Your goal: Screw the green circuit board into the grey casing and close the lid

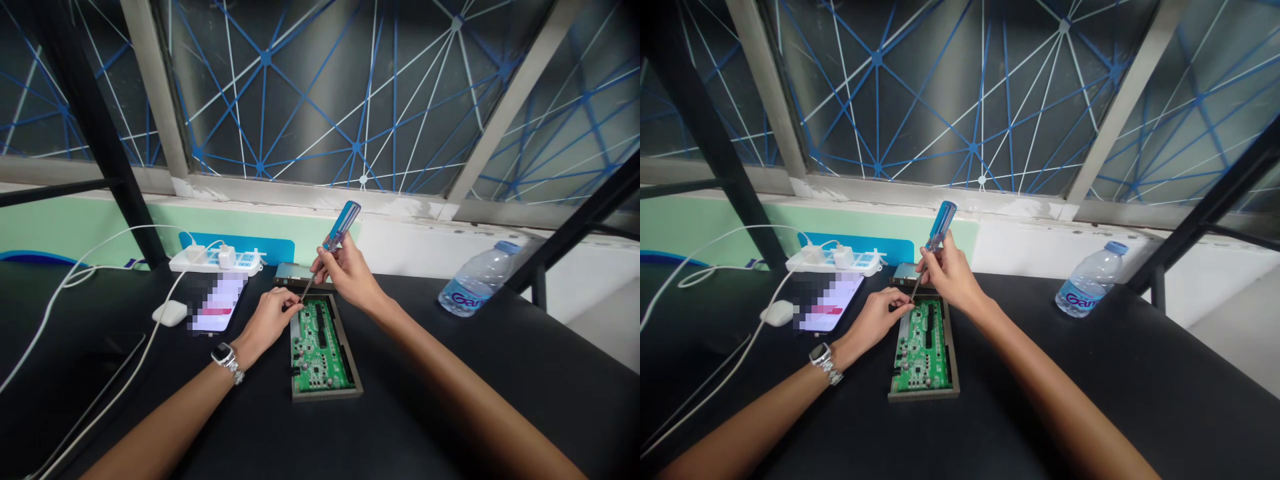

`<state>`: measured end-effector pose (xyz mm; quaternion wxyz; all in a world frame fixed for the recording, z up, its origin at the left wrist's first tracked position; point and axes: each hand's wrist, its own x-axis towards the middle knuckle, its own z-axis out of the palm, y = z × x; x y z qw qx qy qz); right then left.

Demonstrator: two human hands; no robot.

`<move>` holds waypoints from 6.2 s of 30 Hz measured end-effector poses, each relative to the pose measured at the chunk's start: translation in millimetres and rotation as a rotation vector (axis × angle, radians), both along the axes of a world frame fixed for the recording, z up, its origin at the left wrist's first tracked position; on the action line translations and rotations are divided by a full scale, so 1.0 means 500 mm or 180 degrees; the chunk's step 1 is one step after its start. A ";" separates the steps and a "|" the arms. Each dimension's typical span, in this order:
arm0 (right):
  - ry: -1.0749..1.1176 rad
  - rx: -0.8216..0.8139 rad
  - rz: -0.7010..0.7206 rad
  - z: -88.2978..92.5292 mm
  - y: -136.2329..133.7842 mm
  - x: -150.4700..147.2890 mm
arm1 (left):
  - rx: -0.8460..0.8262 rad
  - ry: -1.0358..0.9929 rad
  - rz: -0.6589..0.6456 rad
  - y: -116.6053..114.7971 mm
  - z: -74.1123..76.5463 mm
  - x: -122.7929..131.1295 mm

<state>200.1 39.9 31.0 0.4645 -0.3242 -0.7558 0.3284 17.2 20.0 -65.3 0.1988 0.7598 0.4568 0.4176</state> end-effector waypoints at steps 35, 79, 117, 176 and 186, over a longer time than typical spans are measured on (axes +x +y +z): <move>-0.0386 0.0254 -0.0162 -0.013 0.009 0.001 | 0.0258 0.0405 -0.0042 0.019 -0.006 0.022; -0.0196 -0.0234 -0.0014 -0.038 0.027 -0.003 | -0.0371 -0.1508 -0.0604 0.049 0.006 0.079; -0.0229 -0.1137 0.0766 -0.004 0.032 0.031 | -0.0215 -0.0924 -0.0683 0.037 0.023 0.067; -0.0340 -0.0771 0.0307 -0.014 0.032 0.020 | -0.0134 -0.1372 -0.0491 0.029 0.022 0.069; -0.0188 -0.0515 -0.0068 -0.035 0.038 0.014 | -0.0071 -0.1460 -0.0145 0.020 0.017 0.083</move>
